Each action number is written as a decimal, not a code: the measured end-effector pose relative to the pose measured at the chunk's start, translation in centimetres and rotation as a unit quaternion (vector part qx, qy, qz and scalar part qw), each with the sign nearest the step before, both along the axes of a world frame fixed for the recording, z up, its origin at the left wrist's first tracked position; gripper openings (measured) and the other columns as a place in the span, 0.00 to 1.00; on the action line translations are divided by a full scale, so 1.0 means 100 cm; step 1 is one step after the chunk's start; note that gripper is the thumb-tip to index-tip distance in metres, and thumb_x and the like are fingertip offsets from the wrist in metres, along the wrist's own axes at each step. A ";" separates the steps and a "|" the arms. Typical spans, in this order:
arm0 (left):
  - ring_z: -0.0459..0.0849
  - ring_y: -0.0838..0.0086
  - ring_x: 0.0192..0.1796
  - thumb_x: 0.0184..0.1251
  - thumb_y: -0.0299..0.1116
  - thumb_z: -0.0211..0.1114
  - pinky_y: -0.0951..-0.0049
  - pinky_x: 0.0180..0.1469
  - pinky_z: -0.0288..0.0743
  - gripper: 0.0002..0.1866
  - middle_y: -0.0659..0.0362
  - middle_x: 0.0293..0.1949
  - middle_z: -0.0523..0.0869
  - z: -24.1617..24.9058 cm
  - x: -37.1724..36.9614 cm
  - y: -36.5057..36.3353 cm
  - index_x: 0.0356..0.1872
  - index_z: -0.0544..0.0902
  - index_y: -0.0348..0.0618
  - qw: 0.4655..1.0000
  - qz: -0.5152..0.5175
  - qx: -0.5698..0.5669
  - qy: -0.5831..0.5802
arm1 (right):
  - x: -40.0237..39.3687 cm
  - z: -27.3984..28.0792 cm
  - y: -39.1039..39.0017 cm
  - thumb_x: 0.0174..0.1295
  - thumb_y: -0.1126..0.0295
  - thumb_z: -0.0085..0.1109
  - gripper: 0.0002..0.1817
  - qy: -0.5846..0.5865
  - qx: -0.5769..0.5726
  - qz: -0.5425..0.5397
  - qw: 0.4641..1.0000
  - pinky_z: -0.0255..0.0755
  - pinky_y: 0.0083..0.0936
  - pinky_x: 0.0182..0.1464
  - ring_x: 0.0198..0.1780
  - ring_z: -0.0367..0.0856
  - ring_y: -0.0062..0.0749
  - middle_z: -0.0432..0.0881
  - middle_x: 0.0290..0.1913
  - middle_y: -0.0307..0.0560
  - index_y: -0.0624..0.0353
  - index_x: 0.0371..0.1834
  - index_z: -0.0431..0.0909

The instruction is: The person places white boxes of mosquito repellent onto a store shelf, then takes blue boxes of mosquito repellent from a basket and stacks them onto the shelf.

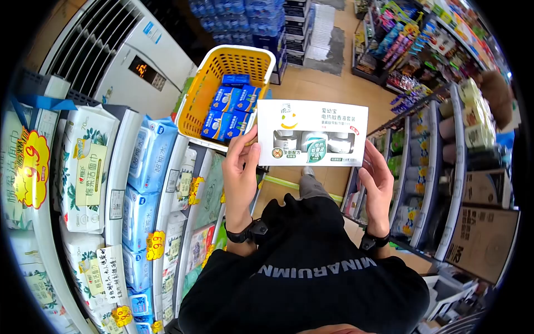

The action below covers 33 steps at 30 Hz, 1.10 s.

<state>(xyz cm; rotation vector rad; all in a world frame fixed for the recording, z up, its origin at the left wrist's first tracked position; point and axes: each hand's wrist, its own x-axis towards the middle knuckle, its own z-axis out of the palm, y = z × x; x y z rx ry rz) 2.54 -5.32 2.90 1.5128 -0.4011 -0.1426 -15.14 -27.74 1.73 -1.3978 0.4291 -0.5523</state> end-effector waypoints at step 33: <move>0.78 0.85 0.44 0.77 0.27 0.64 0.81 0.49 0.73 0.17 0.62 0.46 0.86 0.000 -0.253 -0.115 0.62 0.83 0.35 0.999 0.031 0.019 0.025 | -0.270 -0.008 -0.110 0.66 0.69 0.62 0.38 -0.027 -0.027 0.021 0.999 0.58 0.38 0.79 0.77 0.68 0.41 0.70 0.77 0.58 0.69 0.80 0.64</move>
